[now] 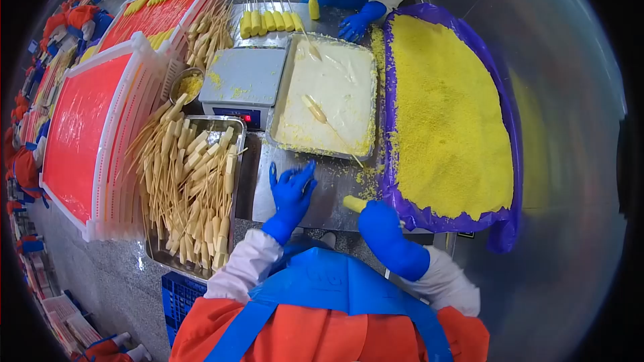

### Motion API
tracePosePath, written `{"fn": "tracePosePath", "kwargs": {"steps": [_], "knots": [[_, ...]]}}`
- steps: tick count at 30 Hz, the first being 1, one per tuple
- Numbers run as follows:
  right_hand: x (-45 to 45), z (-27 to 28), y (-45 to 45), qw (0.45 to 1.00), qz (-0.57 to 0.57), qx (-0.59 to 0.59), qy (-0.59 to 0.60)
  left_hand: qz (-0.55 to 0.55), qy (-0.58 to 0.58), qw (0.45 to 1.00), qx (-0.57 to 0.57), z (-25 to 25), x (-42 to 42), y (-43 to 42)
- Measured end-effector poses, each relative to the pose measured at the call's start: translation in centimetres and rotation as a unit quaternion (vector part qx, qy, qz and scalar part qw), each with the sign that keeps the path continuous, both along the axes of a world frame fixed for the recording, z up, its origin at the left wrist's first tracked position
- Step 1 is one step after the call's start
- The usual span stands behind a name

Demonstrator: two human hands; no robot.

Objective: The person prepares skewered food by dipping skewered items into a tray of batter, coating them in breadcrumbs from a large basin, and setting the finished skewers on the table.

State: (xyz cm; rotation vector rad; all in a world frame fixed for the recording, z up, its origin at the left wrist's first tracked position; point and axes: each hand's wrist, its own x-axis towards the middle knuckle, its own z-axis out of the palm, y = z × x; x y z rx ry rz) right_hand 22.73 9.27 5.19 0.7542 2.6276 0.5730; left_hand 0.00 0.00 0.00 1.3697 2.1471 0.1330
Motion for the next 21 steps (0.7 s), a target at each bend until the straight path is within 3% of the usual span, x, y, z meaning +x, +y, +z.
{"fn": "tracePosePath", "kwargs": {"steps": [1,2,3,5,6,8,10,11,12,14,15,17,18,21], "knots": [[0.4,0.0,0.5,0.993,-0.036,-0.089,0.074,0.027,0.081,0.978,0.192,0.6,-0.2,1.7],[0.8,-0.2,0.3,0.970,-0.072,-0.179,0.147,0.051,0.157,0.913,0.373,1.1,-0.4,3.3],[2.3,-2.0,-1.0,0.968,-0.079,-0.195,0.135,0.049,0.147,0.921,0.357,0.8,0.8,4.1],[2.5,-9.9,-1.1,0.823,-0.122,-0.324,0.449,-0.180,0.254,0.841,0.442,-1.0,0.8,7.8],[2.2,-12.0,-0.8,0.821,-0.126,-0.319,0.455,-0.187,0.255,0.838,0.445,-1.6,0.8,8.6],[2.1,-13.9,-0.1,0.812,-0.074,-0.343,0.467,-0.357,0.152,0.862,0.326,-2.4,1.3,9.7],[2.9,-12.7,-0.4,0.839,-0.065,-0.356,0.407,-0.349,0.096,0.887,0.286,-3.5,2.0,6.7],[3.5,-12.4,-0.8,0.863,-0.058,-0.372,0.338,-0.346,0.029,0.903,0.254,-4.9,2.7,4.0],[4.3,-12.6,-1.2,0.862,-0.059,-0.370,0.342,-0.342,-0.039,0.913,0.220,-6.1,3.4,0.9],[6.0,-13.4,-2.2,0.890,0.121,-0.327,0.294,-0.394,-0.001,0.891,0.227,-6.9,3.9,-3.0],[5.9,-13.3,-1.8,0.890,0.118,-0.330,0.293,-0.420,0.032,0.879,0.223,-7.8,4.1,-3.7],[4.3,-12.5,0.4,0.905,0.095,-0.299,0.287,-0.317,-0.066,0.931,0.170,-5.0,2.9,1.0],[3.3,-12.3,1.5,0.905,0.095,-0.299,0.286,-0.295,0.018,0.930,0.220,-5.3,2.2,3.6],[2.5,-12.3,2.2,0.909,0.064,-0.287,0.296,-0.246,0.101,0.923,0.279,-4.6,2.1,4.7]]}}
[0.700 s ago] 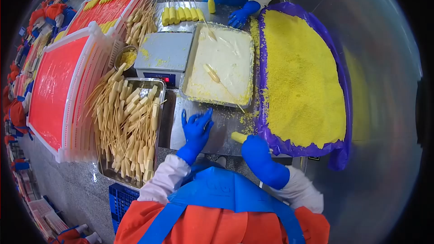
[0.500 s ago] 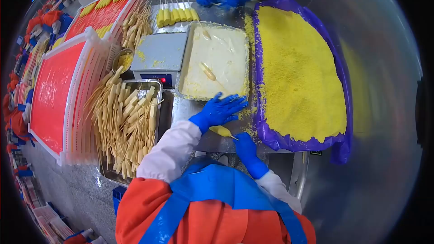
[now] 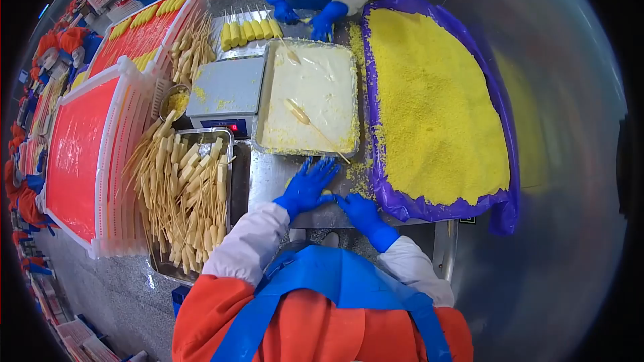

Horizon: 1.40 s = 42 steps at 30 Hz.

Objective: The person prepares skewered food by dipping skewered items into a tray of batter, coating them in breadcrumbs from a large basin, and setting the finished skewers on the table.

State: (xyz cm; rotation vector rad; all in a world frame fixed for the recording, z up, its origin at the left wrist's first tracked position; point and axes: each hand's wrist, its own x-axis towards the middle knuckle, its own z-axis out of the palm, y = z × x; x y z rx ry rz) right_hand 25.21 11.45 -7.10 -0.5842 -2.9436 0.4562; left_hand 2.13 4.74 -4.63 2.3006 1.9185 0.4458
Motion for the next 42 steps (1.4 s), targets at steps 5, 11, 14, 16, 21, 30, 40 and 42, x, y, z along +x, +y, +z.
{"fn": "tracePosePath", "kwargs": {"steps": [5,11,14,16,21,30,40,42], "knots": [[1.1,-0.4,-6.0,0.993,-0.008,-0.109,0.037,-0.030,0.243,0.970,0.008,-7.3,3.3,-16.2],[-1.4,14.2,-1.8,0.992,0.040,0.092,-0.079,0.175,-0.022,0.983,-0.043,0.6,2.5,-17.1],[-2.7,18.6,-1.7,0.932,0.052,0.286,-0.215,0.262,-0.116,0.958,-0.027,1.6,1.9,-12.1],[-3.5,16.7,-2.2,0.907,0.067,0.355,-0.218,0.296,-0.136,0.945,0.021,1.3,2.2,-9.1],[-2.0,12.5,-1.9,0.953,-0.077,0.190,-0.222,0.314,-0.111,0.917,0.219,0.0,-0.9,-1.7],[1.3,-1.1,-2.7,0.998,-0.036,-0.036,0.049,-0.091,-0.066,0.990,-0.087,-1.9,0.4,-4.2],[-0.5,0.9,-0.2,1.000,0.004,-0.027,-0.010,0.043,-0.043,0.998,-0.030,-0.8,-0.3,-2.3],[0.2,0.5,-2.5,0.999,0.023,-0.039,-0.014,0.041,-0.118,0.988,-0.093,-1.4,1.2,-8.1]]}}
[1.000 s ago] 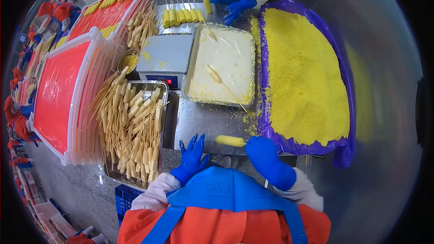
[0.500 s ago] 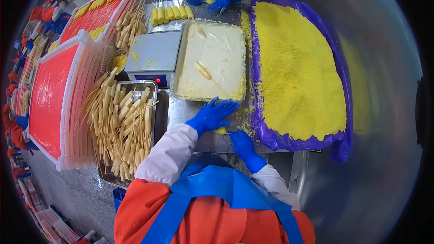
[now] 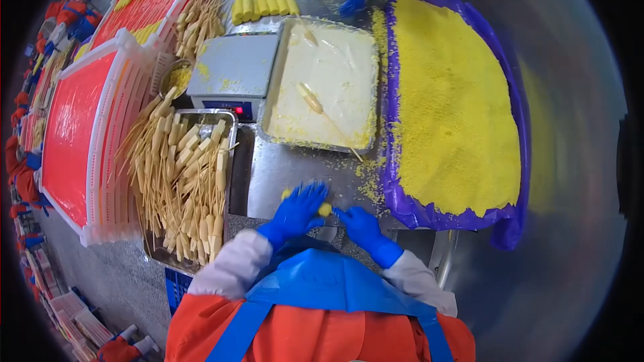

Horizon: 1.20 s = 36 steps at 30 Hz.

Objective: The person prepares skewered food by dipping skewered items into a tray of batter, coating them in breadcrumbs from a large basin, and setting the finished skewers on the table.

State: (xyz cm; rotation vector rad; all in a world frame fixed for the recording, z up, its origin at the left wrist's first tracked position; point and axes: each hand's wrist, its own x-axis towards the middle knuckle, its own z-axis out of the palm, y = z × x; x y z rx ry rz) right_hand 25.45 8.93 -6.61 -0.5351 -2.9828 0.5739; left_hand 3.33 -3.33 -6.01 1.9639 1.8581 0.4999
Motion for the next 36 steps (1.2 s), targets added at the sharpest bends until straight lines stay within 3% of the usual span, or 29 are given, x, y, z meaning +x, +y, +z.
{"fn": "tracePosePath", "kwargs": {"steps": [1,3,4,6,7,8,9,10,11,12,15,17,18,19,20,21,22,23,24,25,26,27,28,29,30,32,33,34,36], "knots": [[0.6,-0.1,-1.6,0.999,-0.004,-0.050,0.010,-0.004,0.027,0.999,-0.028,0.5,1.0,-3.5],[0.1,0.9,-2.7,0.995,-0.008,-0.098,0.019,-0.103,0.304,0.946,0.054,-2.8,1.8,-9.9],[-0.5,2.7,-2.8,0.991,-0.030,-0.128,-0.008,-0.100,0.303,0.946,0.056,-2.4,1.5,-11.9],[-1.9,7.9,-2.1,0.988,-0.047,-0.144,-0.037,-0.003,0.198,0.978,0.064,-0.6,0.9,-14.3],[-3.4,11.4,-1.3,0.998,-0.016,-0.052,-0.035,0.005,0.197,0.978,0.073,1.2,0.5,-13.8],[-4.8,14.2,-0.9,0.998,0.017,0.042,-0.032,0.115,0.095,0.985,0.085,3.5,-0.2,-12.9],[-5.9,16.2,-0.8,0.998,0.024,0.053,-0.033,0.222,-0.011,0.970,0.096,5.0,-0.8,-12.0],[-7.1,17.8,-0.8,0.984,0.040,0.146,-0.098,0.229,-0.015,0.967,0.106,5.8,-1.3,-11.2],[-8.2,18.7,-0.8,0.956,0.056,0.236,-0.164,0.286,-0.081,0.940,0.167,6.3,-1.5,-10.4],[-9.5,18.8,-0.8,0.953,0.064,0.242,-0.169,0.339,-0.148,0.902,0.223,6.4,-1.5,-9.9],[-12.3,18.5,-1.6,0.947,0.124,0.256,-0.151,0.367,-0.274,0.859,0.230,5.4,-0.9,-9.1],[-14.1,18.7,-2.1,0.897,0.128,0.373,-0.199,0.380,-0.349,0.825,0.231,5.5,-0.8,-8.9],[-13.9,18.7,-1.8,0.895,0.134,0.378,-0.195,0.384,-0.408,0.787,0.257,6.2,-1.2,-9.1],[-12.7,18.9,-0.9,0.942,0.095,0.283,-0.155,0.387,-0.465,0.744,0.284,6.7,-1.3,-8.8],[-11.8,19.0,-0.2,0.975,0.054,0.186,-0.112,0.390,-0.463,0.740,0.294,6.9,-1.3,-8.1],[-11.2,18.7,0.1,0.973,0.058,0.195,-0.106,0.441,-0.569,0.611,0.330,7.2,-1.5,-7.1],[-10.5,18.1,0.4,0.997,0.006,0.072,-0.038,0.475,-0.659,0.465,0.353,7.5,-1.6,-6.3],[-9.6,17.3,0.6,0.997,-0.046,-0.056,0.032,0.469,-0.657,0.468,0.360,7.6,-2.4,-5.8],[-9.2,16.3,0.2,0.997,-0.046,-0.052,0.039,0.398,-0.784,0.386,0.280,7.6,-3.5,-5.2],[-9.5,15.2,-0.9,0.938,-0.159,-0.304,0.041,0.314,-0.883,0.293,0.191,7.7,-4.0,-4.6],[-9.7,14.2,-1.7,0.805,-0.253,-0.535,0.039,0.310,-0.880,0.300,0.198,8.1,-3.6,-3.6],[-9.8,13.3,-2.1,0.807,-0.242,-0.536,0.049,0.233,-0.919,0.267,0.174,8.8,-3.2,-2.3],[-10.0,12.7,-2.4,0.767,-0.236,-0.597,0.011,0.153,-0.949,0.235,0.145,9.3,-3.0,-1.2],[-9.8,12.4,-2.4,0.722,-0.229,-0.653,-0.027,0.183,-0.923,0.307,0.143,9.4,-3.0,-0.4],[-9.3,12.5,-2.3,0.722,-0.223,-0.655,-0.012,0.178,-0.919,0.322,0.141,8.1,-2.8,0.3],[-8.2,12.7,-2.3,0.707,-0.240,-0.665,0.022,-0.087,-0.952,0.216,0.197,4.6,-2.2,1.5],[-7.6,12.6,-2.1,0.703,-0.239,-0.669,0.032,0.236,-0.905,0.303,0.184,9.2,-0.8,1.6],[-7.0,12.3,-2.0,0.708,-0.251,-0.657,0.059,0.235,-0.903,0.314,0.177,11.5,0.1,2.2],[-5.9,11.3,-1.9,0.708,-0.267,-0.648,0.093,0.373,-0.880,0.241,0.172,13.5,1.7,3.2]]}}
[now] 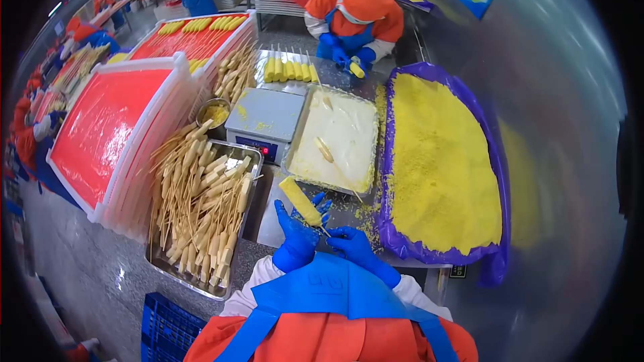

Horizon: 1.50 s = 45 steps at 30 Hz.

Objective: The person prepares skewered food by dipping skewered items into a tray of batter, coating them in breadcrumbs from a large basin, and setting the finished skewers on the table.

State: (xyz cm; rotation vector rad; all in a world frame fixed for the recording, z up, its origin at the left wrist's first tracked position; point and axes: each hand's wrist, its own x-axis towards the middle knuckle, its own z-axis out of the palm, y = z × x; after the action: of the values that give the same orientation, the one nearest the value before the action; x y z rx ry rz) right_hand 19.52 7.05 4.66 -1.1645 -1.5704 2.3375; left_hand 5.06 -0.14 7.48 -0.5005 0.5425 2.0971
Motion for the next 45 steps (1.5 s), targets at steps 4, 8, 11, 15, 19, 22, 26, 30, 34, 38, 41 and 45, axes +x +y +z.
{"fn": "tracePosePath", "kwargs": {"steps": [4,8,11,15,19,22,26,30,34,38,41,45], "knots": [[1.0,-1.0,0.1,0.995,0.027,0.090,0.028,-0.106,0.069,0.899,0.419,-6.9,-0.8,-0.8],[1.2,-0.8,0.5,0.996,0.011,0.073,0.045,0.010,-0.016,0.998,0.052,-3.4,1.1,-0.3],[1.1,-2.4,0.1,0.987,0.044,0.143,0.063,-0.078,0.078,0.958,0.264,-10.8,-0.9,-1.9],[0.2,-3.5,-0.8,0.984,0.017,0.151,0.097,-0.089,0.059,0.954,0.281,-7.1,-1.0,-1.8],[-0.5,-3.4,-2.1,0.990,0.007,0.128,0.056,0.038,-0.004,0.997,-0.060,-3.0,-0.7,-1.9],[-0.9,-3.8,-2.7,0.984,0.009,0.170,0.045,-0.055,0.065,0.982,0.171,-5.8,-2.1,-3.4],[-1.4,-4.9,-3.7,0.980,-0.020,0.198,0.022,0.066,-0.019,0.992,-0.108,-0.6,-0.7,-1.6],[-1.8,-6.3,-4.4,0.981,-0.004,0.193,0.001,-0.066,0.064,0.970,0.227,-9.8,-3.4,-4.8],[-2.3,-7.9,-5.1,0.979,-0.055,0.192,0.036,0.064,0.015,0.992,-0.111,-1.9,-2.1,-1.9],[-3.8,-9.6,-6.8,0.986,0.015,0.168,-0.011,-0.011,0.189,0.980,-0.063,-7.2,-3.1,-5.3],[-5.5,-11.5,-9.3,0.969,0.055,0.241,0.014,-0.068,0.316,0.936,-0.137,-7.4,-2.5,-5.3],[-8.9,-12.8,-12.0,0.987,0.088,0.135,-0.028,-0.073,0.647,0.689,-0.318,-2.4,-5.1,-8.4]]}}
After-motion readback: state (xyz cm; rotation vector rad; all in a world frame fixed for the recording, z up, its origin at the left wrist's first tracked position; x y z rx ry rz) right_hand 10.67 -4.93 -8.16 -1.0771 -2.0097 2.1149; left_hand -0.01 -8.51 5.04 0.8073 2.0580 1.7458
